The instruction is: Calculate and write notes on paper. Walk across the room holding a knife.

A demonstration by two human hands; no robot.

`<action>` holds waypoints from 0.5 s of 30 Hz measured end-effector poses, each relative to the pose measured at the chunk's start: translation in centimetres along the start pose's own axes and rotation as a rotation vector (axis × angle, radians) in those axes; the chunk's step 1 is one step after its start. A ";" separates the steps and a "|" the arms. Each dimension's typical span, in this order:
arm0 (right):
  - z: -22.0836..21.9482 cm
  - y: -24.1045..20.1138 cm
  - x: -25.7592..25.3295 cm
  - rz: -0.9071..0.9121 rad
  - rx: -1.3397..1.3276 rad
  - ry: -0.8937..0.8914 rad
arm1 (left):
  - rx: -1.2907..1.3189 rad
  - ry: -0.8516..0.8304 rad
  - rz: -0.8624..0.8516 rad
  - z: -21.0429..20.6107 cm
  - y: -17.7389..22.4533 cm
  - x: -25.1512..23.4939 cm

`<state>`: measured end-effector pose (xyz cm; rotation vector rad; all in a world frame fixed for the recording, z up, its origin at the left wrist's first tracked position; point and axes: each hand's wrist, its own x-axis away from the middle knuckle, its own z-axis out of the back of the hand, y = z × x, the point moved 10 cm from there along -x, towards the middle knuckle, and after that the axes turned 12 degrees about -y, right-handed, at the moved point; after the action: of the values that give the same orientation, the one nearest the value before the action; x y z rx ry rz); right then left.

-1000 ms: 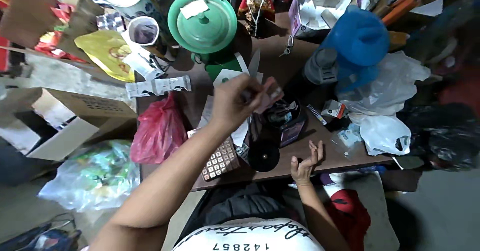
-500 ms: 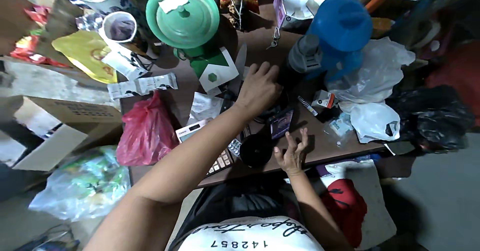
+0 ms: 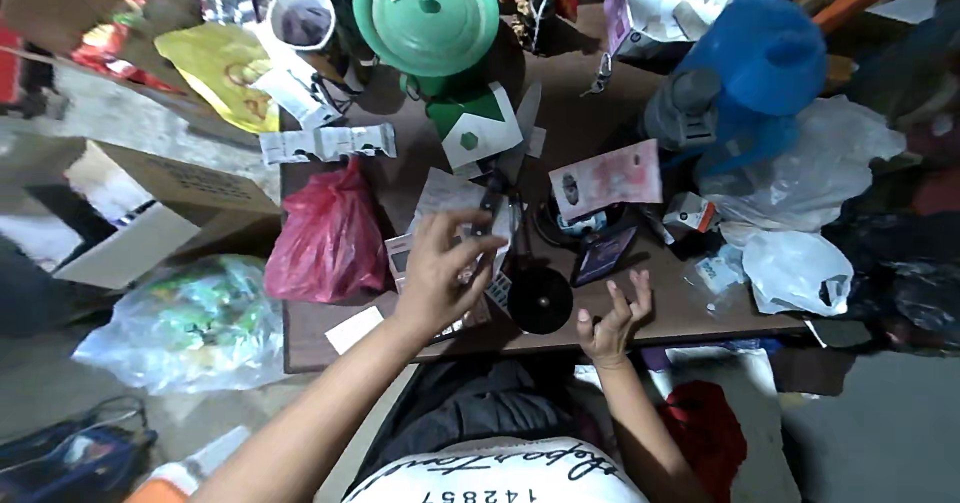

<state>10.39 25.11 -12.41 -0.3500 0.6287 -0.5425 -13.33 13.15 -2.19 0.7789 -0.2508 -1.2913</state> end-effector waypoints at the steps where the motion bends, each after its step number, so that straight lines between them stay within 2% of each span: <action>1: 0.2 -0.6 0.1 0.020 -0.023 0.000 | 0.009 0.014 0.017 0.0 -0.6 2.2; 4: 1.8 -1.6 -1.4 0.055 -0.033 0.061 | 0.048 0.023 0.098 -0.7 -3.0 8.2; 7: 5.1 -0.2 -5.8 -0.001 -0.091 0.108 | 0.076 0.023 0.177 -1.4 -4.1 12.3; 11: 5.3 1.7 -13.0 -0.358 -0.159 -0.137 | 0.105 0.005 0.139 -1.3 -2.4 13.6; 12: 5.0 1.7 -14.2 -0.401 -0.157 -0.169 | 0.115 0.000 0.124 -1.3 -1.9 13.6; 14: 4.8 1.0 -16.1 -0.369 -0.075 -0.189 | 0.129 -0.013 0.106 -1.4 -1.1 13.6; 15: 4.8 0.0 -16.9 -0.288 0.015 -0.198 | 0.132 -0.019 0.099 -1.4 -0.8 13.7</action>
<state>1.97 35.53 -1.02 -0.4781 0.3840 -0.7764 -9.13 1.01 -7.11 0.8558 -0.3881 -1.1981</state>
